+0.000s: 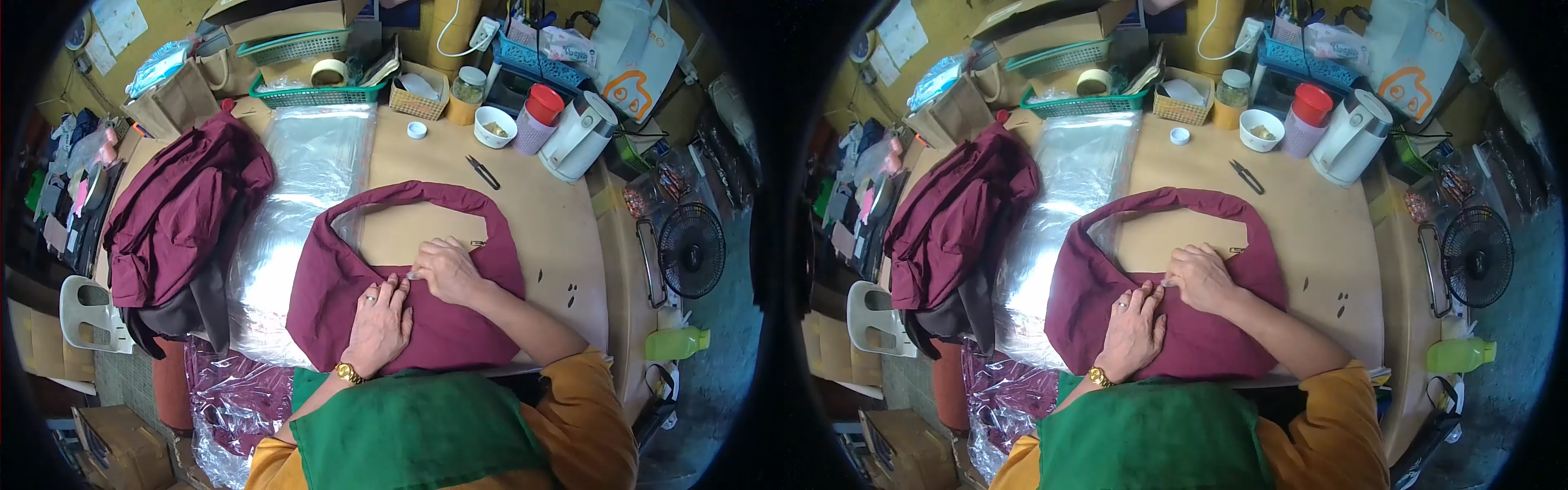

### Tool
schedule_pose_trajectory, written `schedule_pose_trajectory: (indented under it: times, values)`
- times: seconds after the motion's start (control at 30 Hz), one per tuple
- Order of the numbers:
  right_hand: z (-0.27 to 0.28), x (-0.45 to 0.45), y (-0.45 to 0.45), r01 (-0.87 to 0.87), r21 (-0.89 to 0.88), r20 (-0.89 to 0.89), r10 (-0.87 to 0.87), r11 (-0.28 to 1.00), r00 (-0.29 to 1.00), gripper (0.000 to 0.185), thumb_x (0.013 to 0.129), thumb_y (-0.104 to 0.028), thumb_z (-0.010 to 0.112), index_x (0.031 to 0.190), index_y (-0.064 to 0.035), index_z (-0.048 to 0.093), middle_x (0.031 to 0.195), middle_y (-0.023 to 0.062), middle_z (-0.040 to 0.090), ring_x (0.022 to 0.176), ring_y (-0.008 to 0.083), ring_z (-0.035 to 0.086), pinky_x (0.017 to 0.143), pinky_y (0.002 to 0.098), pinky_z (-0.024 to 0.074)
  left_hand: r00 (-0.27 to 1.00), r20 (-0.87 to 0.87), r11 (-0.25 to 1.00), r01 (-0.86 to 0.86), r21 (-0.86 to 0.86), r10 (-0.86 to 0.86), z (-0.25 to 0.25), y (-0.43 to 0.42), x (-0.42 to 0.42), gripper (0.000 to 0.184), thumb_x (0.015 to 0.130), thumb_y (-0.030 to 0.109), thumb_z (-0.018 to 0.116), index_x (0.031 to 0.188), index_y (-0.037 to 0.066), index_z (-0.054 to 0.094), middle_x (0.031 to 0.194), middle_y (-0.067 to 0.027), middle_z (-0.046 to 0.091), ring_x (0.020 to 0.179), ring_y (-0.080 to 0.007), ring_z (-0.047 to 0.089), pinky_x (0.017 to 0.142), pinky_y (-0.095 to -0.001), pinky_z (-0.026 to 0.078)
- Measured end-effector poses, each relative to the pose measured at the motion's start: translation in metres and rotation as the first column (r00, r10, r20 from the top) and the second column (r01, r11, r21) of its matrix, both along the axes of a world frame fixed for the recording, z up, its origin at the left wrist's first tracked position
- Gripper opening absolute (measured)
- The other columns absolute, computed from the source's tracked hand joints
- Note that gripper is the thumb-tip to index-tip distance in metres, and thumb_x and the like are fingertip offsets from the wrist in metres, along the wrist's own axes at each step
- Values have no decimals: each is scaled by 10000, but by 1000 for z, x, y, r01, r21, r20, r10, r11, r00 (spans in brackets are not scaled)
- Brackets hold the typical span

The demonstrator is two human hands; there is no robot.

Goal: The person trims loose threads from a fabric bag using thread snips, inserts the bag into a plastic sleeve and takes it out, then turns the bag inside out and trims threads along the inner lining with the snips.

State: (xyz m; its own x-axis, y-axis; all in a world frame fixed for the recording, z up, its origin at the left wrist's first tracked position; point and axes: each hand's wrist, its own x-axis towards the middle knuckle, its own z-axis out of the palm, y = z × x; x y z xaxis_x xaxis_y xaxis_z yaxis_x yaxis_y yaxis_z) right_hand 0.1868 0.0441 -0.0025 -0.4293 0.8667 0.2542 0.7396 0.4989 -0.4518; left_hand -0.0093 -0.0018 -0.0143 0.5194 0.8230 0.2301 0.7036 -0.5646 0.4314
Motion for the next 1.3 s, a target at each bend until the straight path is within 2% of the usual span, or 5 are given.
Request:
schedule_pose_trajectory:
  times: [0.07,0.13,0.3,0.6,1.3]
  values:
    - [-11,-22,14,5,136,-19,-2,991,1000,54,787,-103,645,743,-87,672,795,72,584,808,262,579,750,395,408,1000,-5,1000,-2,-7,2,0,-1,2,506,861,193,613,1322,18,500,1299,-186,506,1124,-353,499,969,-454,411]
    - [-15,-29,17,-4,132,-76,14,991,997,61,783,-113,647,729,-90,663,772,60,565,795,250,569,735,388,397,1000,-25,999,-1,-44,-1,0,0,0,494,885,227,579,1319,0,509,1301,-201,518,1106,-364,520,992,-450,408]
    - [0,9,5,-51,112,88,41,992,995,67,785,-93,651,720,-93,637,801,53,569,826,245,555,752,392,376,1000,-11,1000,-3,-9,3,0,1,0,506,877,213,592,1331,11,495,1307,-192,510,1117,-360,508,988,-455,406]
    - [-9,-15,8,-75,231,38,67,970,997,61,705,-33,649,696,-87,621,799,46,570,820,245,547,741,398,374,1000,-25,999,-8,-34,8,-1,-1,1,525,873,202,596,1351,22,474,1312,-187,499,1120,-350,496,974,-456,407]
    - [-6,-6,2,-69,215,110,46,974,993,64,705,-21,615,728,-78,631,832,50,577,822,250,545,742,392,410,999,-25,998,-36,42,37,0,-3,4,505,869,206,596,1332,31,498,1280,-180,520,1088,-331,510,943,-438,417]
